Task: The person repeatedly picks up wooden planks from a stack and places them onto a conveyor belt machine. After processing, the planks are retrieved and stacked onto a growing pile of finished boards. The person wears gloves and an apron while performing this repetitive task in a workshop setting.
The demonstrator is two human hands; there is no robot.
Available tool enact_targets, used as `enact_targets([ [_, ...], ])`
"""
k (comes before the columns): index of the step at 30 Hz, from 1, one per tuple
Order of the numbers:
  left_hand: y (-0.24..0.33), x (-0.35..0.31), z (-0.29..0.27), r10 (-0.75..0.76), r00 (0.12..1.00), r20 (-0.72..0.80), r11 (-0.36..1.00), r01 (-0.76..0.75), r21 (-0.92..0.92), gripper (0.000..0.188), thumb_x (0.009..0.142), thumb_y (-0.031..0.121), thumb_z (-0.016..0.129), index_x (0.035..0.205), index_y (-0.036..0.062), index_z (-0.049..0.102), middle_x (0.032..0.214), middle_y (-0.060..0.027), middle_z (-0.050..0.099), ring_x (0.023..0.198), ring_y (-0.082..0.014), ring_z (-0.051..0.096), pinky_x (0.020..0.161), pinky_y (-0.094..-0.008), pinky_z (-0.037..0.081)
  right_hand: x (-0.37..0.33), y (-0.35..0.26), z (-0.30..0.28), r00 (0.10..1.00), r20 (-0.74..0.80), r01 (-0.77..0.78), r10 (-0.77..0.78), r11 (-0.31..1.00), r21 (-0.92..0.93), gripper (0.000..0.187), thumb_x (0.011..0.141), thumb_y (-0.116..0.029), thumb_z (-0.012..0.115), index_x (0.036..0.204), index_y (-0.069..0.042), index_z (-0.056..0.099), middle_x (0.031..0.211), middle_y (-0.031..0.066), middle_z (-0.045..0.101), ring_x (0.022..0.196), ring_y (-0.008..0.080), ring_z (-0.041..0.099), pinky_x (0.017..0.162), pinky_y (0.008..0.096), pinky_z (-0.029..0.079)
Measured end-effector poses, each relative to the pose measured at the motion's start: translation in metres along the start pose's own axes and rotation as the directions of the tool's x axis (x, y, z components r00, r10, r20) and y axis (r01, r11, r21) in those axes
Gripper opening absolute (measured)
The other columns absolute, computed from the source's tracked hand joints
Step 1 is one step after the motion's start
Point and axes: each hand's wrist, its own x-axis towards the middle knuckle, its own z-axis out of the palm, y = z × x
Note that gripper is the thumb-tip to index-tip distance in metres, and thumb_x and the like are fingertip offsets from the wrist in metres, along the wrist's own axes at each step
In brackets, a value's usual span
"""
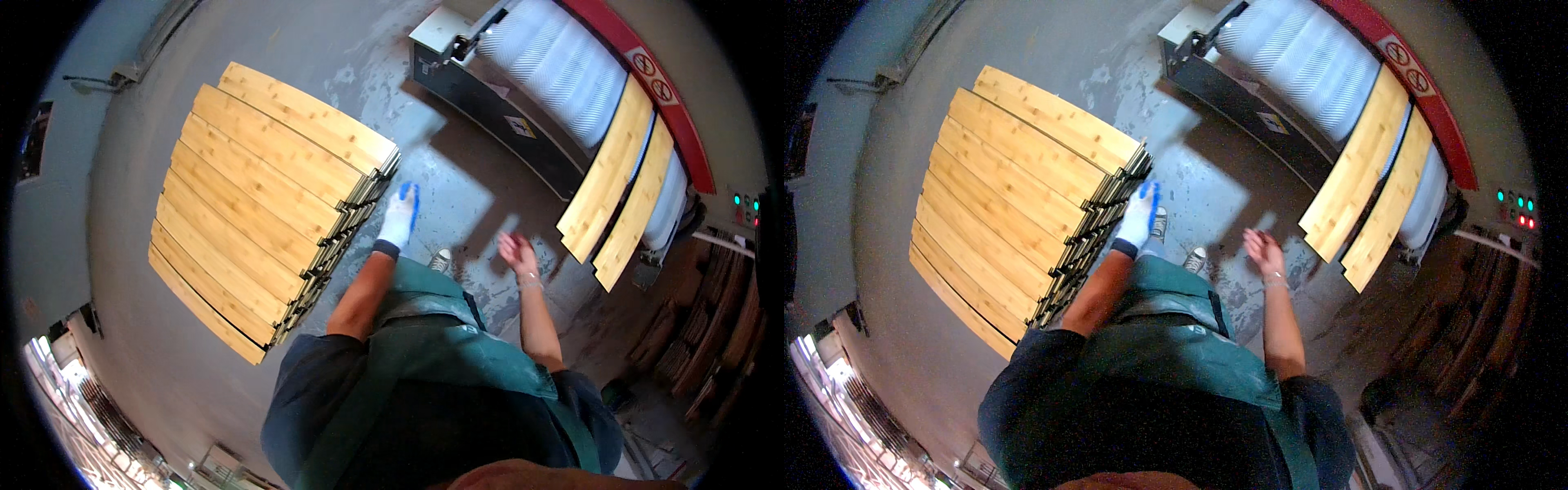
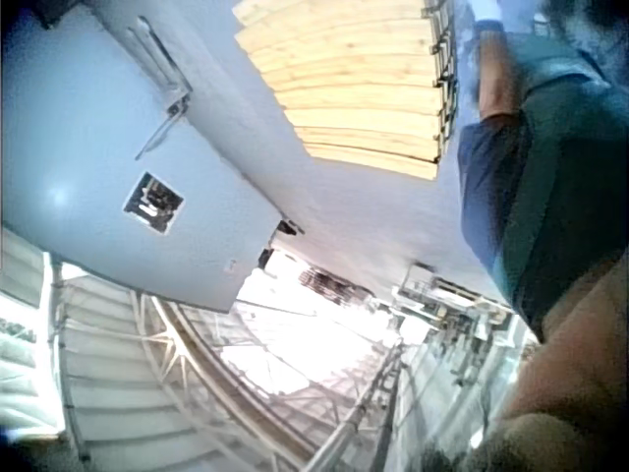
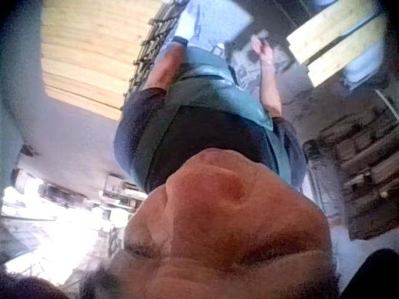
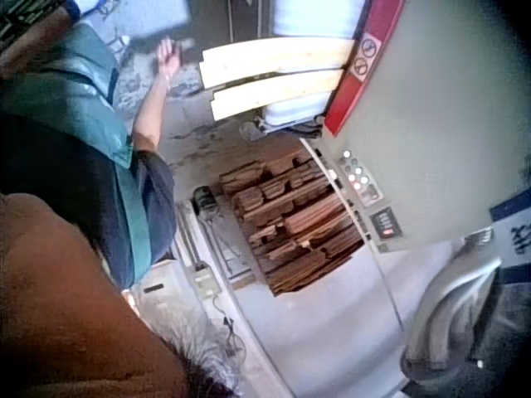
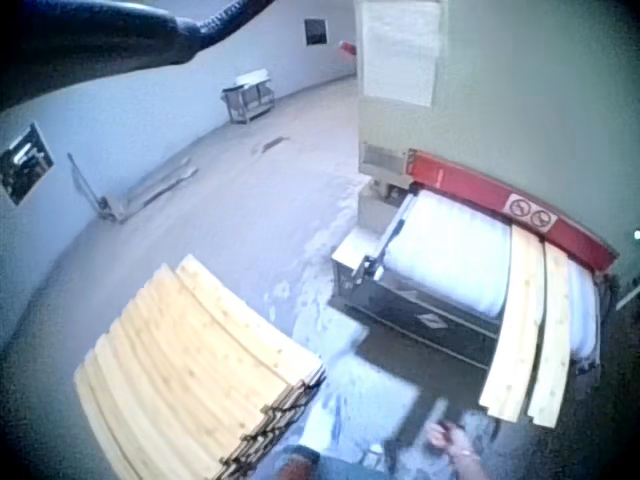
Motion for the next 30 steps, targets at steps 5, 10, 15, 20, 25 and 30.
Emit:
enact_targets([
  [5, -0.01, 0.027, -0.043, -0.42, 0.908, -0.011, 0.759, 0.345, -0.553, 0.04, 0.098, 0.023, 0.049, 0.13, -0.0001, 0.048, 0.135, -0.0271, 0.044, 0.127, -0.0407, 0.043, 0.105, -0.0403, 0.039, 0.091, 0.033, 0.214, 0.983, 0.17, 0.161, -0.062, 0.732, -0.662, 0.03, 0.097, -0.026, 0.058, 0.107, 0.002, 0.061, 0.099, 0.0141, 0.07, 0.088, 0.021, 0.068, 0.071, 0.036, 0.057],
  [10, -0.027, 0.042, -0.021, -0.425, 0.896, -0.127, 0.742, 0.264, -0.616, 0.051, 0.1, 0.042, 0.046, 0.129, 0.0008, 0.053, 0.132, -0.0266, 0.051, 0.121, -0.0378, 0.05, 0.107, -0.0388, 0.036, 0.171, 0.062, 0.354, 0.876, 0.448, 0.47, -0.18, 0.1, -0.877, 0.045, 0.086, -0.04, 0.068, 0.101, 0.002, 0.064, 0.093, 0.0145, 0.07, 0.084, 0.0233, 0.067, 0.074, 0.0356, 0.053],
  [15, -0.039, 0.05, -0.015, -0.535, 0.83, 0.158, 0.203, 0.308, -0.93, 0.056, 0.1, 0.039, 0.05, 0.137, -0.0019, 0.045, 0.133, -0.0197, 0.053, 0.118, -0.029, 0.054, 0.101, -0.0351, 0.04, 0.171, 0.105, 0.439, 0.843, 0.534, 0.482, -0.073, -0.34, -0.808, 0.057, 0.082, -0.05, 0.07, 0.097, 0.004, 0.063, 0.095, 0.0216, 0.069, 0.092, 0.0331, 0.066, 0.081, 0.0415, 0.051],
  [20, -0.041, 0.066, -0.015, -0.31, 0.885, 0.349, -0.225, 0.288, -0.931, 0.045, 0.103, 0.039, 0.047, 0.133, 0.0059, 0.053, 0.125, -0.0071, 0.061, 0.107, -0.0199, 0.061, 0.089, -0.0288, 0.047, 0.2, 0.075, 0.426, 0.815, 0.578, 0.488, -0.035, -0.497, -0.718, 0.068, 0.078, -0.054, 0.074, 0.103, 0.008, 0.06, 0.093, 0.0229, 0.068, 0.086, 0.0323, 0.067, 0.079, 0.0413, 0.052],
  [25, -0.052, 0.007, -0.023, -0.118, 0.918, 0.378, -0.041, 0.376, -0.926, 0.066, 0.099, 0.054, 0.044, 0.135, -0.0012, 0.05, 0.133, -0.0139, 0.056, 0.115, -0.0267, 0.057, 0.102, -0.0388, 0.043, 0.142, 0.019, 0.416, 0.79, 0.468, 0.547, 0.397, -0.111, -0.83, 0.065, 0.084, -0.044, 0.074, 0.119, 0.008, 0.058, 0.105, 0.0133, 0.068, 0.091, 0.0176, 0.064, 0.08, 0.0335, 0.053],
  [30, -0.042, -0.009, -0.018, -0.132, 0.895, 0.426, -0.478, 0.319, -0.818, 0.076, 0.094, 0.067, 0.039, 0.135, 0.0028, 0.049, 0.133, -0.0168, 0.055, 0.116, -0.0306, 0.058, 0.099, -0.0405, 0.046, 0.021, -0.006, 0.366, 0.808, 0.489, 0.511, 0.329, 0.022, -0.859, 0.056, 0.082, -0.031, 0.078, 0.121, 0.003, 0.056, 0.107, 0.0083, 0.066, 0.095, 0.0142, 0.062, 0.084, 0.0299, 0.051],
])
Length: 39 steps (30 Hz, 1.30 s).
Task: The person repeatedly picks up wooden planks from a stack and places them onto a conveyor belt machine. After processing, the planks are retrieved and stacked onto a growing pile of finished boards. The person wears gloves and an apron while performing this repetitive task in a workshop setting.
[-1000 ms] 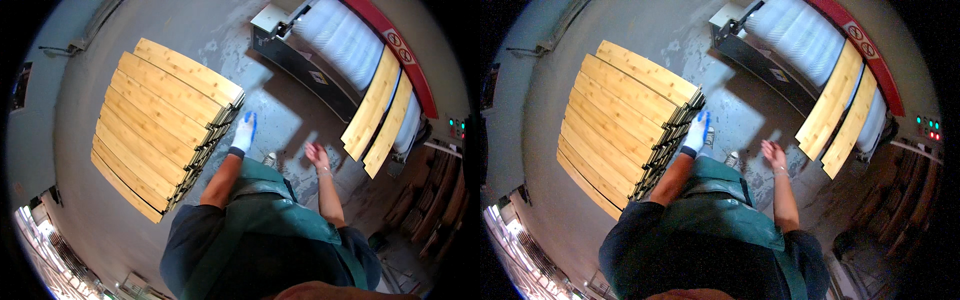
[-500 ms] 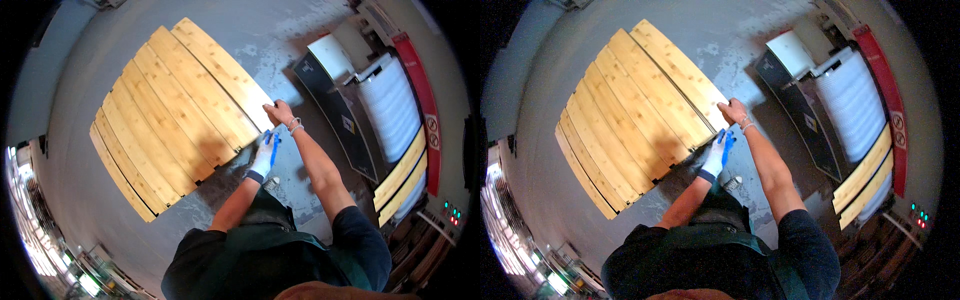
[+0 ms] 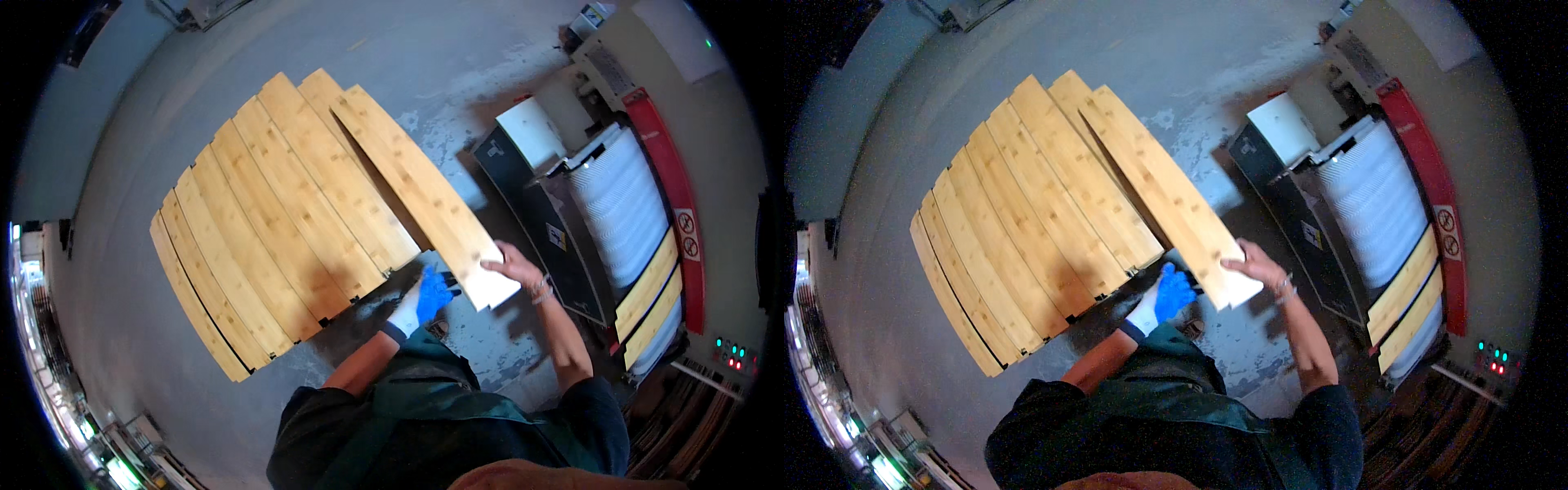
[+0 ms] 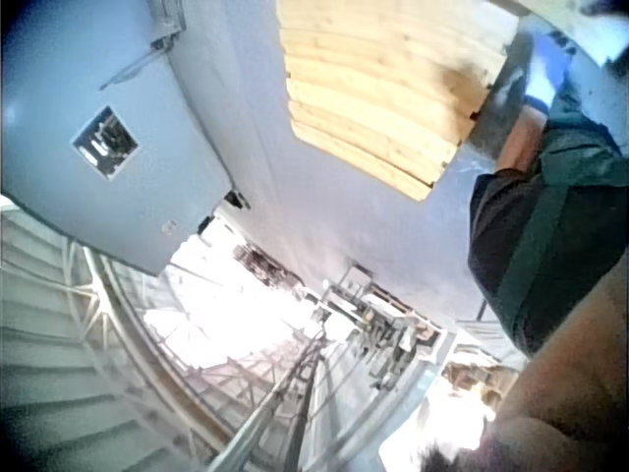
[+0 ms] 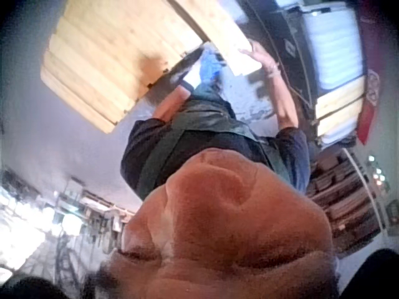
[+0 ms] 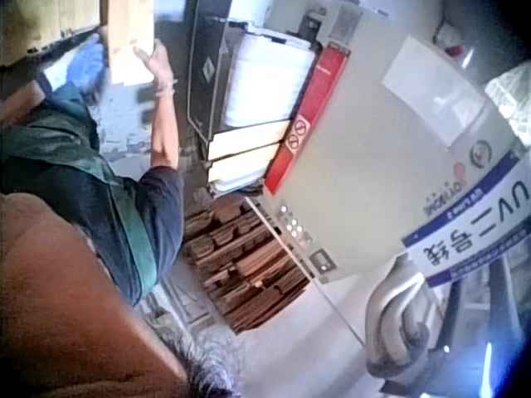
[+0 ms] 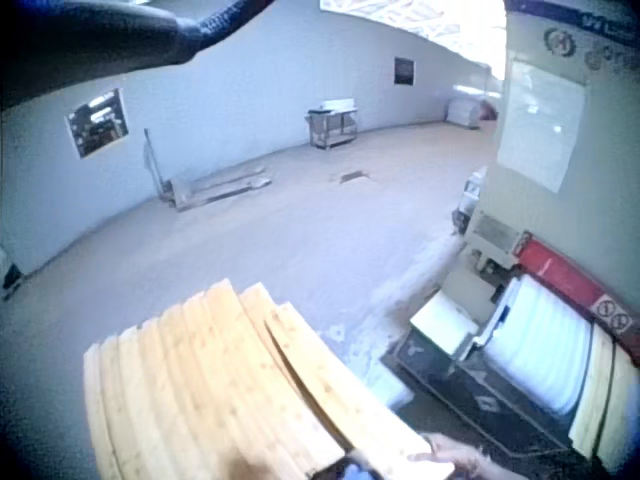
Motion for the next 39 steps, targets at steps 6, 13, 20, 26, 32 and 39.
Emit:
enact_targets([
  [6, -0.003, -0.033, 0.057, 0.05, 0.996, 0.072, 0.971, -0.032, -0.236, 0.06, 0.099, 0.052, 0.037, 0.145, 0.0134, 0.039, 0.146, -0.0111, 0.045, 0.133, -0.0298, 0.044, 0.111, -0.0496, 0.034, -0.158, -0.023, 0.066, 0.964, -0.256, 0.012, -0.07, 0.974, -0.225, 0.056, 0.077, -0.042, 0.08, 0.1, 0.006, 0.062, 0.08, 0.013, 0.063, 0.077, 0.0152, 0.06, 0.066, 0.0327, 0.049],
  [13, -0.066, -0.075, 0.069, -0.07, 0.978, 0.194, 0.997, 0.074, -0.012, 0.055, 0.1, 0.045, 0.041, 0.144, 0.0126, 0.038, 0.143, -0.0105, 0.048, 0.128, -0.0307, 0.049, 0.106, -0.0481, 0.043, -0.283, 0.016, 0.11, 0.872, -0.477, 0.072, -0.107, 0.993, -0.093, 0.056, 0.078, -0.038, 0.079, 0.108, 0.005, 0.062, 0.085, 0.0149, 0.067, 0.078, 0.0207, 0.064, 0.07, 0.0342, 0.051],
  [20, -0.092, -0.105, 0.174, -0.009, 0.929, 0.371, 0.966, -0.088, 0.243, 0.057, 0.099, 0.047, 0.049, 0.142, 0.0115, 0.042, 0.141, -0.0097, 0.051, 0.126, -0.0279, 0.051, 0.107, -0.0452, 0.042, -0.345, 0.042, 0.165, 0.624, -0.773, 0.229, -0.114, 0.973, 0.042, 0.05, 0.079, -0.027, 0.078, 0.112, 0.005, 0.059, 0.098, 0.0191, 0.069, 0.088, 0.0215, 0.067, 0.076, 0.0357, 0.053],
  [26, -0.124, -0.097, 0.163, -0.201, 0.884, 0.422, 0.89, -0.016, 0.456, 0.051, 0.1, 0.043, 0.048, 0.138, 0.008, 0.048, 0.138, -0.0096, 0.054, 0.124, -0.0239, 0.053, 0.107, -0.0405, 0.042, -0.368, 0.046, 0.22, 0.445, -0.894, 0.38, 0.044, 0.895, 0.233, 0.043, 0.083, -0.018, 0.076, 0.114, 0.005, 0.059, 0.101, 0.0158, 0.069, 0.092, 0.0174, 0.065, 0.08, 0.033, 0.053],
  [32, -0.123, -0.147, 0.134, -0.449, 0.821, 0.352, 0.77, 0.156, 0.618, 0.056, 0.104, 0.044, 0.037, 0.144, 0.005, 0.04, 0.142, -0.0115, 0.05, 0.124, -0.023, 0.052, 0.105, -0.0375, 0.044, -0.354, 0.055, 0.262, 0.41, -0.889, 0.495, 0.204, 0.769, 0.405, 0.044, 0.085, -0.019, 0.075, 0.115, 0.008, 0.058, 0.104, 0.0134, 0.069, 0.093, 0.0162, 0.065, 0.082, 0.0321, 0.053],
  [39, -0.052, -0.201, 0.098, -0.399, 0.645, 0.652, -0.318, -0.764, 0.562, 0.095, 0.072, 0.017, 0.079, 0.149, -0.0032, 0.026, 0.129, -0.0266, 0.054, 0.116, -0.0445, 0.052, 0.098, -0.0418, 0.045, -0.306, 0.043, 0.264, 0.518, -0.831, 0.494, 0.202, 0.723, 0.484, 0.04, 0.086, -0.022, 0.074, 0.11, 0.008, 0.064, 0.101, 0.012, 0.069, 0.089, 0.0162, 0.066, 0.079, 0.0293, 0.054],
])
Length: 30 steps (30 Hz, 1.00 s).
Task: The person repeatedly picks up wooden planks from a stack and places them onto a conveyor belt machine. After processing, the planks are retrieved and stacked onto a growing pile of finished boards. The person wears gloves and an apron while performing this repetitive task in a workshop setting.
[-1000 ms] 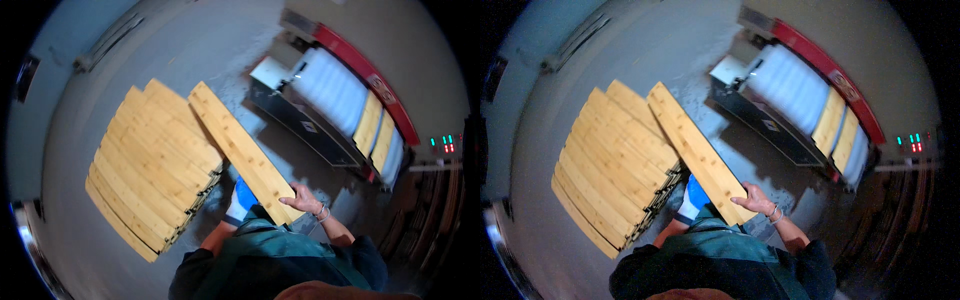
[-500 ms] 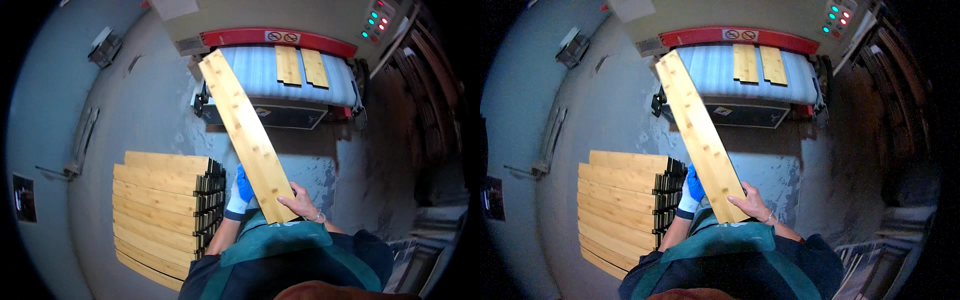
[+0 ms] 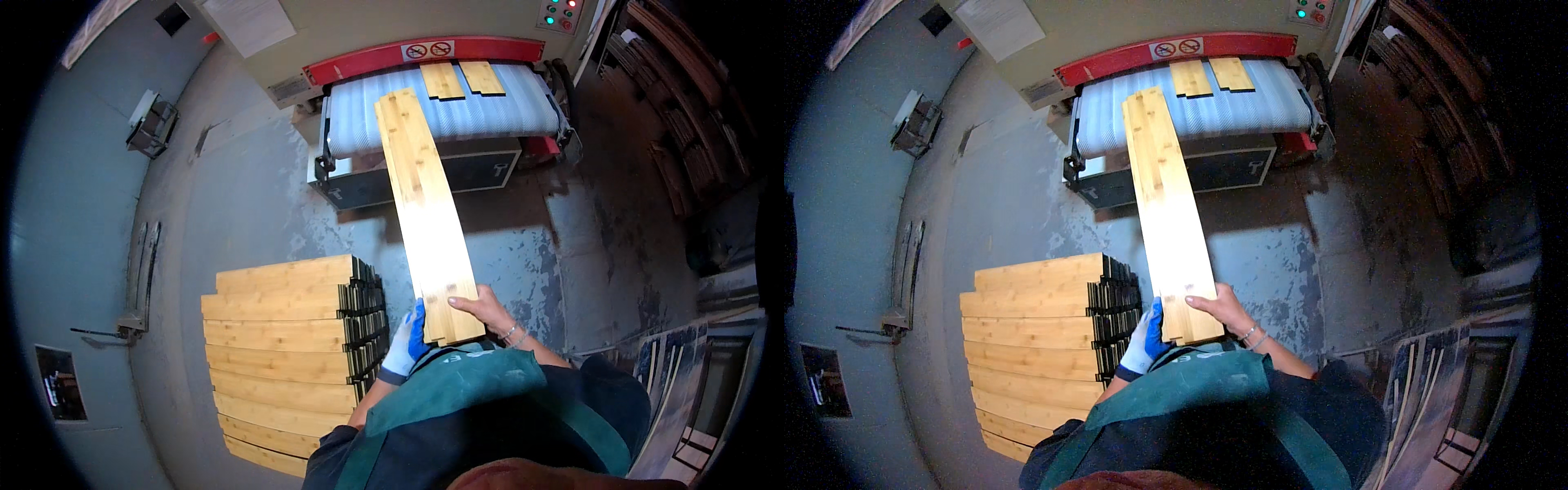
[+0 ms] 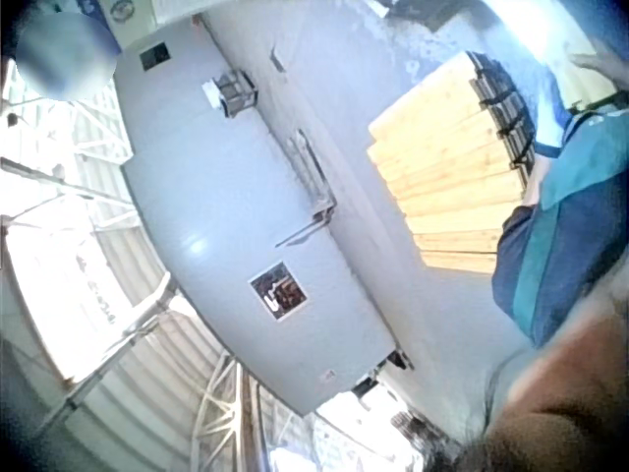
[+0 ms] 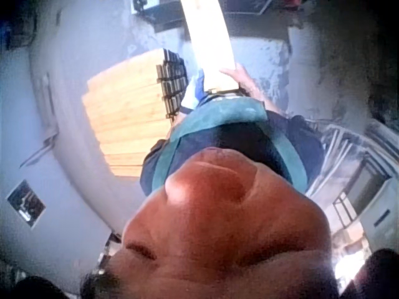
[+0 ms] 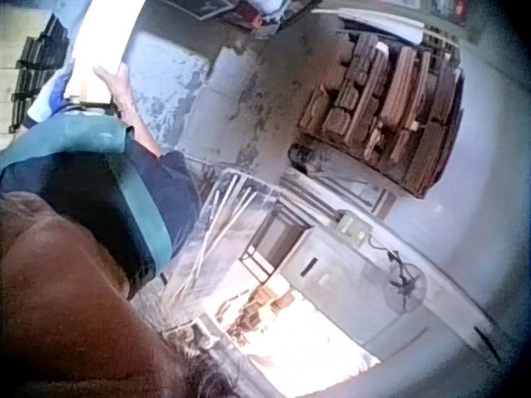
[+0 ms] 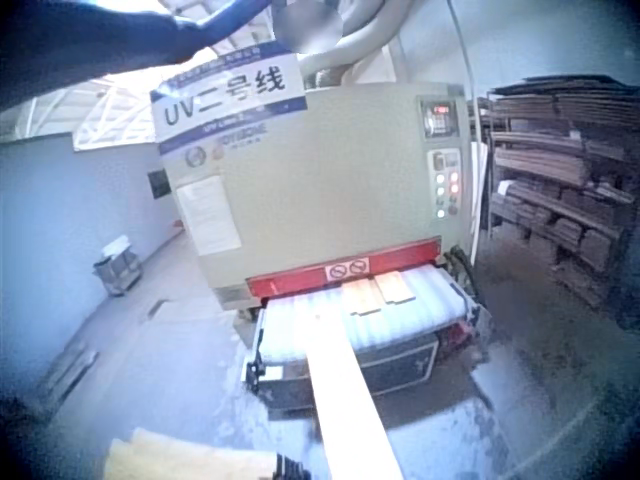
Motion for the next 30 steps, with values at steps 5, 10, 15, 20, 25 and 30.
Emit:
enact_targets([
  [5, -0.012, 0.01, -0.024, -0.492, 0.853, 0.175, 0.5, 0.441, -0.746, 0.05, 0.101, 0.043, 0.051, 0.117, -0.0023, 0.063, 0.108, -0.0069, 0.068, 0.097, -0.0125, 0.063, 0.082, -0.0276, 0.051, 0.011, 0.007, -0.004, 0.999, -0.009, -0.044, 0.047, 0.976, 0.213, 0.038, 0.087, -0.023, 0.072, 0.107, 0.009, 0.066, 0.096, 0.0093, 0.07, 0.082, 0.0141, 0.066, 0.074, 0.0287, 0.054],
  [10, 0.008, 0.011, -0.055, -0.487, 0.849, 0.205, 0.288, 0.377, -0.88, 0.046, 0.1, 0.044, 0.053, 0.114, 0.001, 0.065, 0.101, -0.0017, 0.067, 0.087, -0.0076, 0.06, 0.074, -0.0243, 0.049, -0.012, 0.001, -0.042, 0.986, -0.093, 0.141, -0.138, 0.99, 0.028, 0.032, 0.088, -0.02, 0.069, 0.106, 0.007, 0.067, 0.095, 0.0059, 0.07, 0.079, 0.0116, 0.065, 0.072, 0.0273, 0.053],
  [15, -0.006, 0.009, -0.055, -0.455, 0.875, 0.167, 0.443, 0.385, -0.81, 0.048, 0.1, 0.045, 0.052, 0.113, 0.0006, 0.065, 0.103, -0.0035, 0.066, 0.088, -0.0092, 0.06, 0.076, -0.0268, 0.049, -0.04, 0.013, -0.045, 0.974, -0.201, 0.114, -0.104, 0.993, 0.036, 0.032, 0.089, -0.021, 0.068, 0.107, 0.006, 0.067, 0.096, 0.0052, 0.07, 0.082, 0.0109, 0.065, 0.073, 0.0264, 0.052],
  [20, -0.084, 0.003, -0.01, -0.416, 0.907, -0.071, 0.651, 0.242, -0.719, 0.043, 0.099, 0.044, 0.053, 0.098, 0.0025, 0.064, 0.081, -0.0034, 0.06, 0.069, -0.0095, 0.052, 0.059, -0.0279, 0.044, -0.027, 0.033, -0.043, 0.988, -0.156, 0.028, 0.012, 0.968, 0.251, 0.034, 0.089, -0.02, 0.067, 0.11, 0.007, 0.065, 0.097, 0.0078, 0.07, 0.082, 0.0143, 0.067, 0.074, 0.0286, 0.054],
  [25, -0.046, 0.029, -0.043, -0.541, 0.837, 0.081, 0.604, 0.453, -0.656, 0.048, 0.098, 0.048, 0.053, 0.07, 0.01, 0.054, 0.058, 0.0084, 0.034, 0.05, -0.0033, 0.029, 0.045, -0.0262, 0.02, 0.01, 0.03, -0.054, 0.993, -0.116, 0.061, -0.032, 0.964, 0.26, 0.035, 0.09, -0.02, 0.066, 0.111, 0.008, 0.064, 0.098, 0.0104, 0.07, 0.083, 0.0171, 0.069, 0.073, 0.0297, 0.056],
  [30, -0.068, 0.07, -0.049, -0.533, 0.844, 0.055, 0.665, 0.459, -0.59, 0.058, 0.097, 0.055, 0.049, 0.08, 0.001, 0.06, 0.063, 0.0019, 0.042, 0.057, -0.0105, 0.038, 0.051, -0.0306, 0.034, 0.058, 0.002, -0.062, 0.994, -0.086, 0.086, -0.064, 0.954, 0.288, 0.035, 0.09, -0.021, 0.067, 0.109, 0.008, 0.065, 0.097, 0.0102, 0.07, 0.081, 0.0173, 0.07, 0.072, 0.029, 0.056],
])
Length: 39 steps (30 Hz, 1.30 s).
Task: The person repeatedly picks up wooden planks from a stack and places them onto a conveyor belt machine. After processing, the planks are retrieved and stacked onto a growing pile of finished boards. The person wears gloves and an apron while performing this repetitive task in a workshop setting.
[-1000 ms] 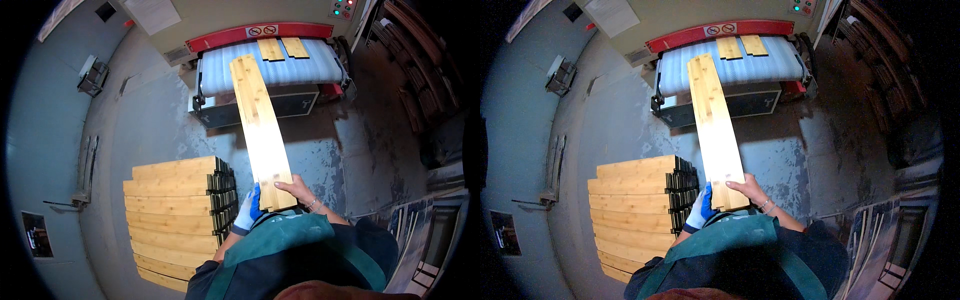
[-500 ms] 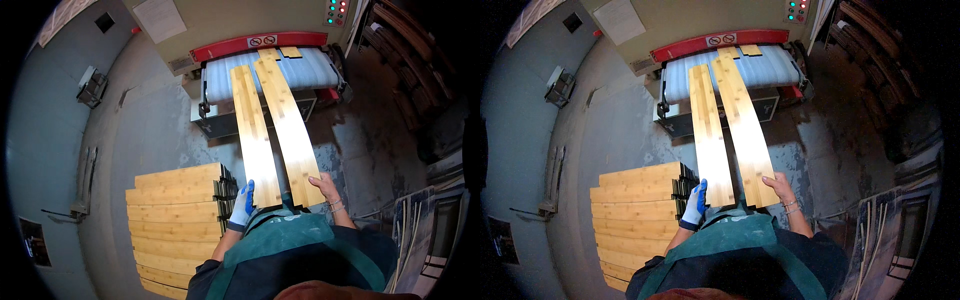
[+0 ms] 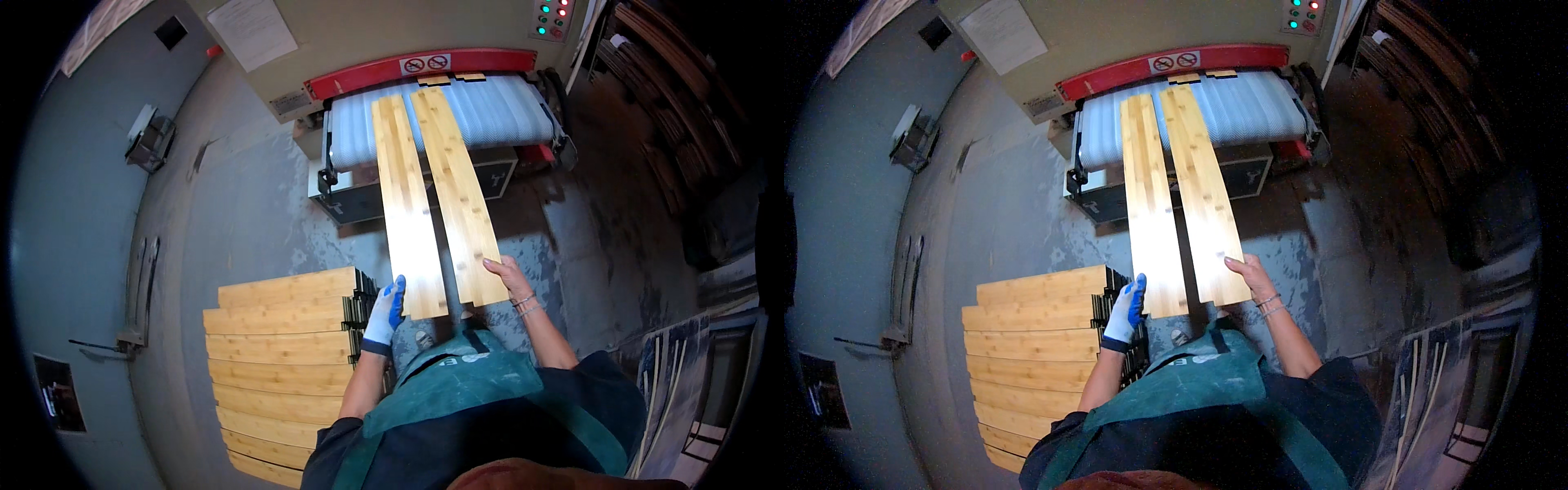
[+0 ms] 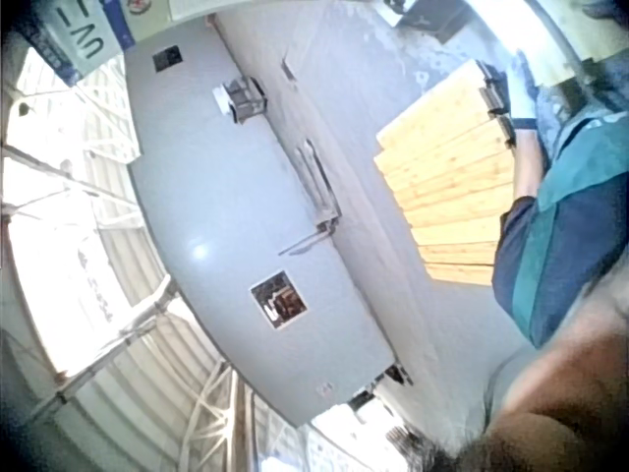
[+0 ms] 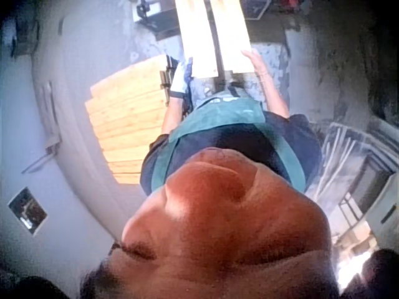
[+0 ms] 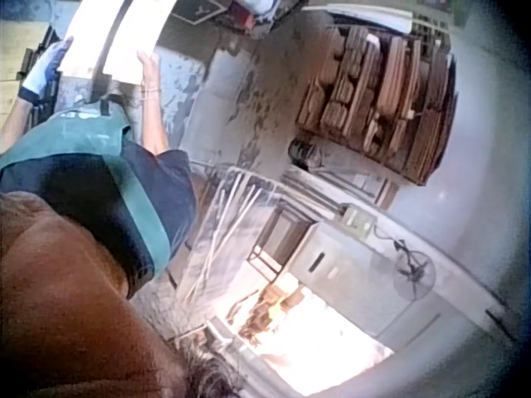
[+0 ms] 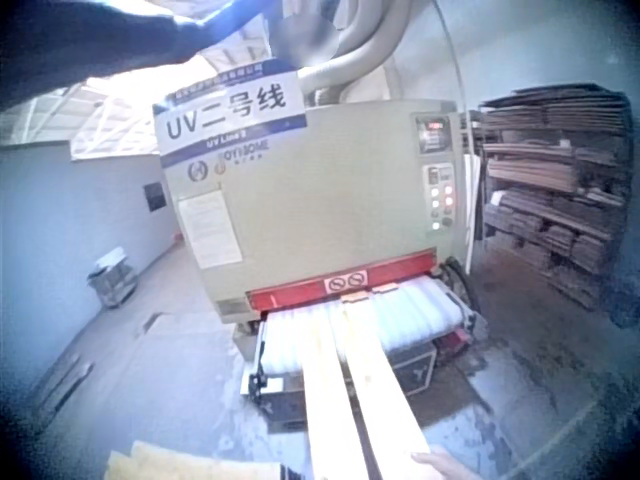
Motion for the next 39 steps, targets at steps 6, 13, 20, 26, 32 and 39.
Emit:
enact_targets([
  [6, 0.039, 0.017, 0.007, 0.091, 0.996, 0.001, 0.966, -0.089, 0.243, 0.045, 0.097, 0.043, 0.049, 0.112, 0.0013, 0.058, 0.083, -0.0075, 0.054, 0.073, -0.0199, 0.048, 0.067, -0.0327, 0.043, 0.038, -0.009, -0.008, 1.0, 0.003, -0.021, 0.021, 0.996, 0.092, 0.033, 0.09, -0.021, 0.066, 0.109, 0.007, 0.065, 0.099, 0.011, 0.07, 0.084, 0.0173, 0.069, 0.074, 0.0277, 0.056],
  [13, 0.051, 0.043, 0.0, 0.075, 0.997, 0.037, 0.974, -0.081, 0.213, 0.042, 0.103, 0.032, 0.042, 0.13, 0.0013, 0.054, 0.116, -0.0152, 0.064, 0.103, -0.0221, 0.062, 0.091, -0.033, 0.048, 0.085, -0.004, -0.02, 0.995, 0.055, -0.086, 0.078, 0.983, 0.16, 0.032, 0.093, -0.019, 0.063, 0.111, 0.007, 0.064, 0.101, 0.011, 0.07, 0.087, 0.0181, 0.069, 0.078, 0.03, 0.056],
  [20, 0.06, 0.066, -0.002, -0.14, 0.99, 0.0, 0.977, 0.138, -0.16, 0.061, 0.088, 0.009, 0.06, 0.146, 0.009, 0.041, 0.122, -0.0069, 0.062, 0.094, -0.0148, 0.058, 0.074, -0.0404, 0.053, 0.103, -0.007, -0.041, 0.995, 0.06, -0.092, 0.079, 0.958, 0.273, 0.03, 0.094, -0.017, 0.061, 0.115, 0.004, 0.063, 0.113, 0.0104, 0.067, 0.105, 0.0188, 0.064, 0.095, 0.0324, 0.05],
  [26, 0.014, 0.093, 0.019, 0.351, 0.893, -0.282, 0.87, -0.422, -0.254, 0.048, 0.101, 0.049, 0.044, 0.114, 0.0062, 0.063, 0.098, -0.0048, 0.066, 0.085, -0.0153, 0.06, 0.074, -0.0295, 0.047, 0.128, -0.017, -0.058, 0.98, 0.137, -0.191, 0.142, 0.858, 0.477, 0.034, 0.096, -0.021, 0.059, 0.121, 0.002, 0.059, 0.118, 0.0115, 0.065, 0.112, 0.0233, 0.061, 0.101, 0.0384, 0.047],
  [32, -0.022, 0.123, 0.016, 0.245, 0.969, -0.005, 0.394, -0.104, -0.913, 0.057, 0.1, 0.052, 0.041, 0.127, 0.0054, 0.058, 0.121, -0.0103, 0.065, 0.113, -0.0246, 0.059, 0.094, -0.0399, 0.047, 0.159, -0.028, -0.056, 0.968, 0.214, -0.23, 0.134, 0.821, 0.523, 0.044, 0.099, -0.033, 0.054, 0.123, 0.004, 0.057, 0.128, 0.015, 0.061, 0.121, 0.0274, 0.056, 0.108, 0.0423, 0.04],
  [39, -0.096, 0.084, -0.013, -0.18, 0.903, -0.391, 0.773, -0.116, -0.623, 0.052, 0.099, 0.044, 0.049, 0.128, 0.0024, 0.058, 0.123, -0.0147, 0.062, 0.108, -0.0293, 0.061, 0.099, -0.0395, 0.044, 0.18, -0.009, -0.053, 0.98, 0.09, -0.197, 0.179, 0.781, 0.592, 0.06, 0.095, -0.046, 0.055, 0.13, 0.003, 0.052, 0.131, 0.0173, 0.059, 0.121, 0.032, 0.056, 0.105, 0.0474, 0.042],
])
